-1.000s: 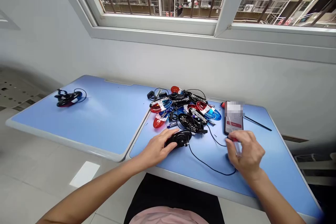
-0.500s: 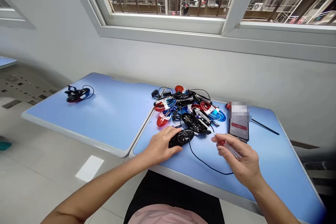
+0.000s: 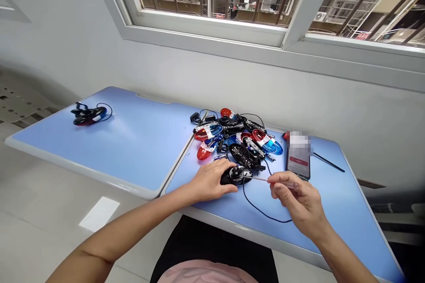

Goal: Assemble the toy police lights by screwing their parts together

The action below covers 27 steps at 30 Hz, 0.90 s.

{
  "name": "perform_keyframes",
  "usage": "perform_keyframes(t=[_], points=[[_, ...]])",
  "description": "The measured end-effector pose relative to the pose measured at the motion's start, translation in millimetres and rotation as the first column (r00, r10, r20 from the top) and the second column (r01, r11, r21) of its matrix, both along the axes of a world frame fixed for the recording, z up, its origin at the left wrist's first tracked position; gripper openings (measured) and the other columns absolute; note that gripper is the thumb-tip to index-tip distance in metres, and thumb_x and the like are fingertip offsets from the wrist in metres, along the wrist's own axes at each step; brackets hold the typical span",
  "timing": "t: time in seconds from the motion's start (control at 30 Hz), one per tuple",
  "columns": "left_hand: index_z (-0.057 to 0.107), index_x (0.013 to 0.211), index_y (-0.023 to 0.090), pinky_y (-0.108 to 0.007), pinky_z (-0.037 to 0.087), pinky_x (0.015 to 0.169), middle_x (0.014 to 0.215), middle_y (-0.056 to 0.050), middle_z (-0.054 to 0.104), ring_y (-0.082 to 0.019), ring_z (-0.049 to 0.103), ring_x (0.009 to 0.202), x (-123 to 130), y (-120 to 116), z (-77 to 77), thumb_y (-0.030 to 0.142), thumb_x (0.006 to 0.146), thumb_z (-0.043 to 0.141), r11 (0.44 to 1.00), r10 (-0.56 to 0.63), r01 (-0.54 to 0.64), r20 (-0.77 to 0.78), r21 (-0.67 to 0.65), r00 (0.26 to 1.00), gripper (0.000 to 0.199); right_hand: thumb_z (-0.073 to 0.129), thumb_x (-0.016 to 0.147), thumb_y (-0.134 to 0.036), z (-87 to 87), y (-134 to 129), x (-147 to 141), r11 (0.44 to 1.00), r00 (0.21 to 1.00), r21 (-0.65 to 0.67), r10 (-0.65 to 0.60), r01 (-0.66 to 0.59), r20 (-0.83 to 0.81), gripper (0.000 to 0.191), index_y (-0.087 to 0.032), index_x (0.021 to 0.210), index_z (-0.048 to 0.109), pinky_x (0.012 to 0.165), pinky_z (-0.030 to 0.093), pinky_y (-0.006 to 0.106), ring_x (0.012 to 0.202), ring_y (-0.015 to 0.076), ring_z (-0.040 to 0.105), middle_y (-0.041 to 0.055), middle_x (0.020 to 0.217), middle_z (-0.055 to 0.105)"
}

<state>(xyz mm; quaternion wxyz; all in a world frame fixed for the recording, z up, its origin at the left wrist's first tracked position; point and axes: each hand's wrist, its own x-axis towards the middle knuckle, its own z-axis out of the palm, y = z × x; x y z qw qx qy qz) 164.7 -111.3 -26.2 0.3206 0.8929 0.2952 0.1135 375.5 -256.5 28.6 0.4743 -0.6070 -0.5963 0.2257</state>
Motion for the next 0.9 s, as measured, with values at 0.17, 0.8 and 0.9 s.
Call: perform_keyframes(t=[0.17, 0.8, 0.9], points=[[0.066, 0.129, 0.022, -0.041, 0.054, 0.094, 0.125, -0.010, 0.072, -0.032, 0.067, 0.116, 13.3, 7.9, 0.0, 0.043, 0.083, 0.081, 0.996, -0.083, 0.083, -0.004, 0.019, 0.997, 0.052, 0.055, 0.102, -0.043, 8.5, 5.4, -6.9, 0.998, 0.993, 0.055, -0.033, 0.026, 0.118, 0.029, -0.021, 0.091, 0.071, 0.044, 0.039, 0.024, 0.047, 0.0117, 0.047, -0.0030, 0.059, 0.054], [0.074, 0.121, 0.025, -0.035, 0.054, 0.085, 0.113, -0.006, 0.068, -0.027, 0.069, 0.099, 14.5, 17.9, -5.3, 0.038, 0.081, 0.079, 0.978, -0.182, 0.195, 0.161, -0.067, 0.970, 0.043, 0.047, 0.104, -0.041, 29.0, 25.3, -15.1, 0.997, 0.955, -0.066, -0.012, 0.033, 0.296, 0.031, -0.022, 0.085, 0.063, 0.045, 0.034, 0.026, 0.046, 0.0115, 0.040, -0.0045, 0.056, 0.049], [0.074, 0.119, 0.025, -0.035, 0.054, 0.084, 0.113, -0.006, 0.068, -0.028, 0.068, 0.100, 14.5, 17.7, -5.4, 0.038, 0.081, 0.079, 0.979, -0.187, 0.198, 0.159, -0.054, 0.969, 0.041, 0.047, 0.103, -0.042, 33.4, 28.2, -15.5, 0.989, 0.946, -0.138, -0.011, 0.059, 0.323, 0.028, -0.022, 0.091, 0.062, 0.044, 0.034, 0.026, 0.045, 0.0119, 0.041, -0.0052, 0.056, 0.050]])
